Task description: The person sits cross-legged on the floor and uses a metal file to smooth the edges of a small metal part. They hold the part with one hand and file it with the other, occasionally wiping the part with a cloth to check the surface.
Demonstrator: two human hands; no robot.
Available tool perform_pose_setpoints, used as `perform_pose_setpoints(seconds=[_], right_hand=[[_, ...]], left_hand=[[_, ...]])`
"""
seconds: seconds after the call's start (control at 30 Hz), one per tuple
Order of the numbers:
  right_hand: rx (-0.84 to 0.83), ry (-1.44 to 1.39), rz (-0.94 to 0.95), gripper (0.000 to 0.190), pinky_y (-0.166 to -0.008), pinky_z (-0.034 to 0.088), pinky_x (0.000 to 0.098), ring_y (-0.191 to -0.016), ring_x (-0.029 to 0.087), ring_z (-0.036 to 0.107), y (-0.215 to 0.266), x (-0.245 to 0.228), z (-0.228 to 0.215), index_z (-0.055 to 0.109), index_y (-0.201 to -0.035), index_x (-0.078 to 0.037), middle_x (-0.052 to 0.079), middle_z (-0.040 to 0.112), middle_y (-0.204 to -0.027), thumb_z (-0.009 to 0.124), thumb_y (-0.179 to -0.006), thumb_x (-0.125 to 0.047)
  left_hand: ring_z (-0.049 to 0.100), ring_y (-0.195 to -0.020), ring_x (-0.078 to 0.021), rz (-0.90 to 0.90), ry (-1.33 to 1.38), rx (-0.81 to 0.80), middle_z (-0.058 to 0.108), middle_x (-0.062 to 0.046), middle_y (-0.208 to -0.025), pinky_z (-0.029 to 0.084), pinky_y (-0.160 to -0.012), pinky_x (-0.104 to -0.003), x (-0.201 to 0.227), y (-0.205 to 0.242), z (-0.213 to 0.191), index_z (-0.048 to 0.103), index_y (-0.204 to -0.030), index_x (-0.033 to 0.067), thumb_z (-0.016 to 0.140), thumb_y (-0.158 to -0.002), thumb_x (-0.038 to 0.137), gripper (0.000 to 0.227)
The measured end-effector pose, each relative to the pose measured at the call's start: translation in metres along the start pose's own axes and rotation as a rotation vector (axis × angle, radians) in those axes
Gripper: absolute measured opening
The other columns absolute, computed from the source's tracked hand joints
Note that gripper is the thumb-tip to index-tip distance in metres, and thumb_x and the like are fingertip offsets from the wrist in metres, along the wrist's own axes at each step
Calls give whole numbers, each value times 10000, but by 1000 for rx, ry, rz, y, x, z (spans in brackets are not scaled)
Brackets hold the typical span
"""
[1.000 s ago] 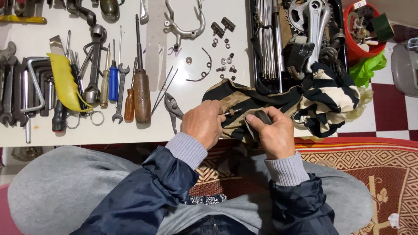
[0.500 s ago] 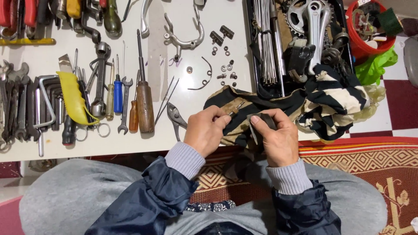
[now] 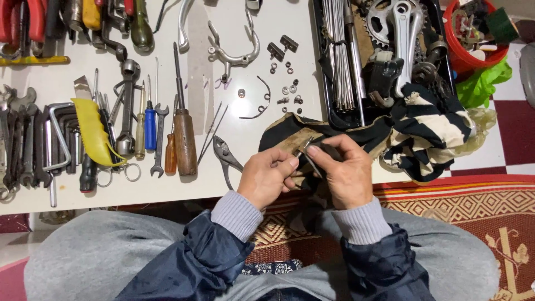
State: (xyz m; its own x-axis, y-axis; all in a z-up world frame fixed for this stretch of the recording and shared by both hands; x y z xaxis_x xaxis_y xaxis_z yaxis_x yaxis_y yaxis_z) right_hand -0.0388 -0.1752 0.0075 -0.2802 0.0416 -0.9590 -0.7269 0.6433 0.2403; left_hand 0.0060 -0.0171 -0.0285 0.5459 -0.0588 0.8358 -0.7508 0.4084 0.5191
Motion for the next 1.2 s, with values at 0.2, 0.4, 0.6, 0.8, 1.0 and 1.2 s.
perform_pose_setpoints(seconds=[0.2, 0.4, 0.6, 0.8, 1.0, 1.2], right_hand=[[30, -93, 45, 186, -471, 587, 277, -544, 193, 640, 3, -6, 1, 698, -911, -14, 109, 602, -670, 841, -794, -28], [69, 159, -89, 170, -555, 548, 271, -675, 130, 587, 6, -21, -5, 767, -962, -82, 95, 649, -736, 851, -813, -78], [40, 220, -128, 147, -579, 584, 281, -671, 150, 656, 17, -35, -3, 778, -961, -80, 121, 707, -731, 820, -823, -52], [46, 133, -117, 138, -609, 625, 310, -669, 192, 723, 19, -36, 2, 777, -964, -57, 162, 729, -739, 801, -830, -34], [57, 24, -81, 124, -510, 619, 295, -666, 255, 748, 16, -37, 3, 766, -981, -21, 199, 725, -762, 770, -857, -22], [57, -105, -39, 170, -410, 595, 282, -623, 300, 741, 14, -41, 2, 728, -1040, 39, 237, 690, -762, 727, -874, 3]], left_hand=[[670, -583, -155, -42, 215, -33, 695, -213, -830, 600, -488, -226, 5, 4, -1, 661, -1151, -103, 641, -968, 178, 336], [654, -567, -129, -54, 270, -70, 659, -174, -836, 591, -476, -208, 19, 13, 2, 635, -1155, -123, 583, -1001, 170, 335], [663, -547, -145, -16, 316, -75, 667, -181, -812, 590, -455, -222, 16, 10, 6, 651, -1113, -111, 637, -987, 166, 305], [693, -599, -167, 30, 307, -58, 698, -187, -821, 619, -514, -258, 16, 8, 9, 662, -1090, -83, 674, -971, 149, 261], [689, -596, -166, 51, 296, -46, 693, -193, -802, 611, -506, -246, 23, 12, 12, 668, -1078, -92, 697, -947, 130, 260], [701, -600, -170, 118, 149, 9, 705, -192, -775, 620, -520, -244, 33, 11, 11, 714, -1055, -67, 703, -930, 127, 232]])
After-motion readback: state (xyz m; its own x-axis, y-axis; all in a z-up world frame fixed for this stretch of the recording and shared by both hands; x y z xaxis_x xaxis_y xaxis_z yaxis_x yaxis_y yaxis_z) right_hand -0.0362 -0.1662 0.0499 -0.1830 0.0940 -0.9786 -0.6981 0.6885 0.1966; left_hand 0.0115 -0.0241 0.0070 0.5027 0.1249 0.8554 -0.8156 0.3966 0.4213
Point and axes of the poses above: each hand's wrist, its own y-axis away from the middle knuckle, its own z-axis out of the palm, x = y × z, the point moved 2 cm from there along -y, towards the middle knuckle
